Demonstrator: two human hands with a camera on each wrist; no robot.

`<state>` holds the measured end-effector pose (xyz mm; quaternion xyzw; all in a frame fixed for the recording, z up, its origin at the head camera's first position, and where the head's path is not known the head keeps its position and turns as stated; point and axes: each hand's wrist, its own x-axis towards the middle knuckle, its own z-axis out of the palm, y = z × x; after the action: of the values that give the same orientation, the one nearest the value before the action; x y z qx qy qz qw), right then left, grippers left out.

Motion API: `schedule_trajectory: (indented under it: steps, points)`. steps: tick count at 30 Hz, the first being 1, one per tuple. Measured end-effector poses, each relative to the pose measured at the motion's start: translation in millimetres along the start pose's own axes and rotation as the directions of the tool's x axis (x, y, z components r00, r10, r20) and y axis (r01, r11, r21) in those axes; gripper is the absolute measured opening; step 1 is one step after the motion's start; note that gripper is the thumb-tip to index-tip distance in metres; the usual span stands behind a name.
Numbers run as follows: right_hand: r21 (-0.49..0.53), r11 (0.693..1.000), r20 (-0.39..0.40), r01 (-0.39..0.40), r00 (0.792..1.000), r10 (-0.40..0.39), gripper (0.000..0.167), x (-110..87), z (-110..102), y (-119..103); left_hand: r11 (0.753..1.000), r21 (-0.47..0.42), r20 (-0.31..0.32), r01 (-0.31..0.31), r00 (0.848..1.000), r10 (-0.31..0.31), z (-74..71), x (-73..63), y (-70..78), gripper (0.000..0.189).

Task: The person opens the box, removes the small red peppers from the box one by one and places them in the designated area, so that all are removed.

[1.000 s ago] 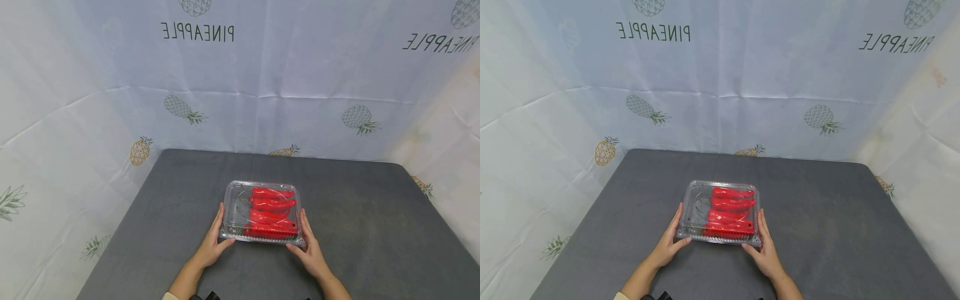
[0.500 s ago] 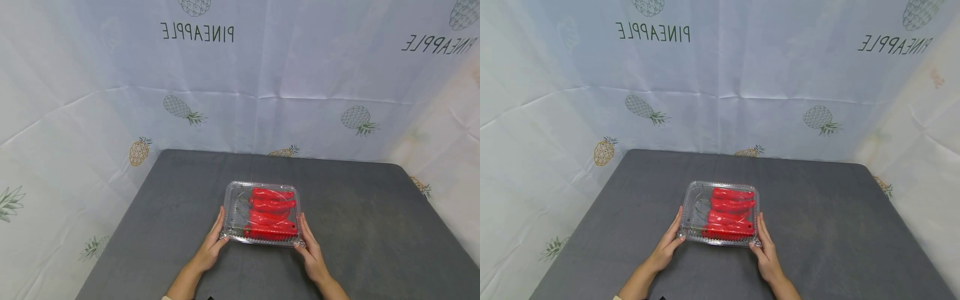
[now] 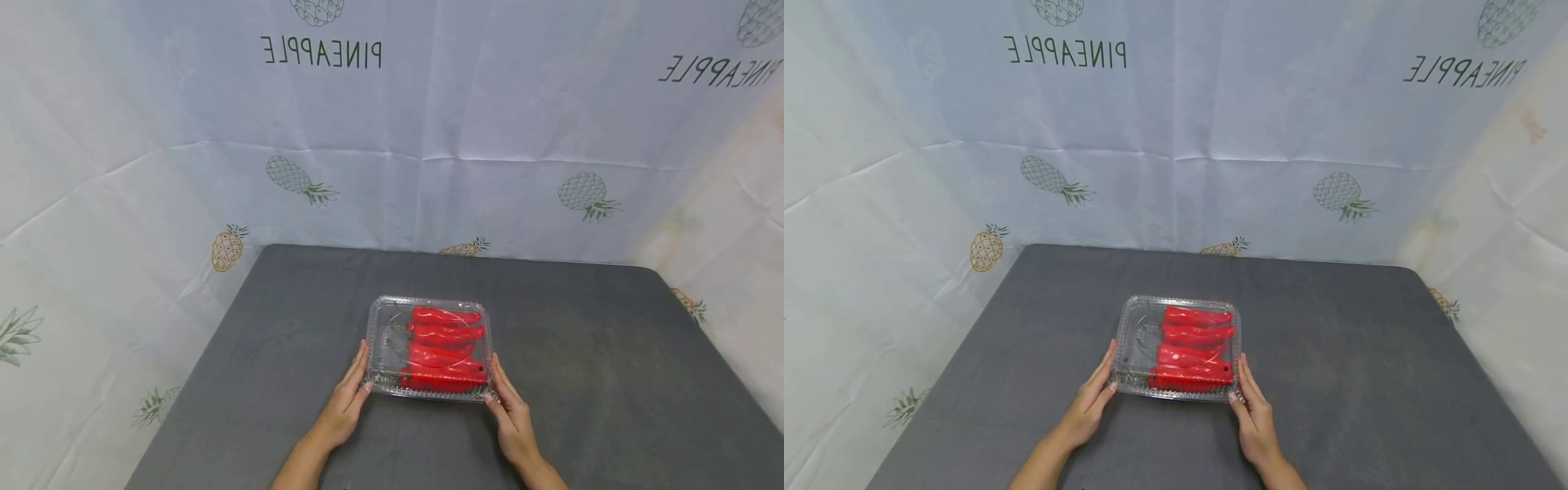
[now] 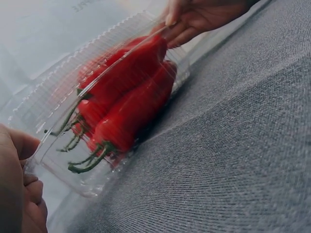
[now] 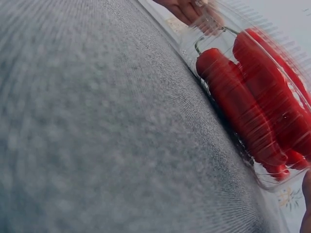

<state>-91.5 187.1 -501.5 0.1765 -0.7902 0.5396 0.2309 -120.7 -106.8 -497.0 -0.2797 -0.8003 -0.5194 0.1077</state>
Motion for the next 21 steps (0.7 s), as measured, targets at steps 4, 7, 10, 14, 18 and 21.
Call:
schedule_trajectory:
  steps: [4,7,10,14,18,21]
  points:
    - [-0.032,0.999,0.009,-0.029,1.0,0.029,0.053,-1.7,0.2,-0.6,0.999,0.037,-0.012,-0.021,1.0,0.022,0.7,-0.6,-1.6,0.055]
    - [-0.071,0.997,-0.016,-0.012,1.0,0.011,0.053,-1.0,1.0,-0.9,0.999,0.037,-0.019,-0.021,1.0,0.022,1.2,-0.7,-1.9,0.055]
    - [-0.122,0.993,-0.049,0.005,0.999,-0.011,0.055,0.4,2.8,-1.9,1.0,0.026,-0.025,-0.014,1.0,0.014,0.8,-1.0,-1.3,0.056]
    - [-0.134,0.991,-0.084,0.013,0.996,-0.025,0.058,3.3,5.1,-6.0,1.0,0.025,-0.035,-0.019,0.999,0.02,0.3,-0.5,-0.5,0.056]
    - [-0.063,0.997,-0.111,0.044,0.993,-0.051,0.059,5.0,5.5,-8.9,1.0,0.011,-0.057,-0.018,0.998,0.019,1.7,0.7,0.1,0.058]
    - [0.001,0.999,-0.116,0.05,0.992,-0.049,0.061,3.4,5.3,-5.6,1.0,-0.016,-0.088,-0.016,0.996,0.015,3.5,1.6,-0.2,0.058]
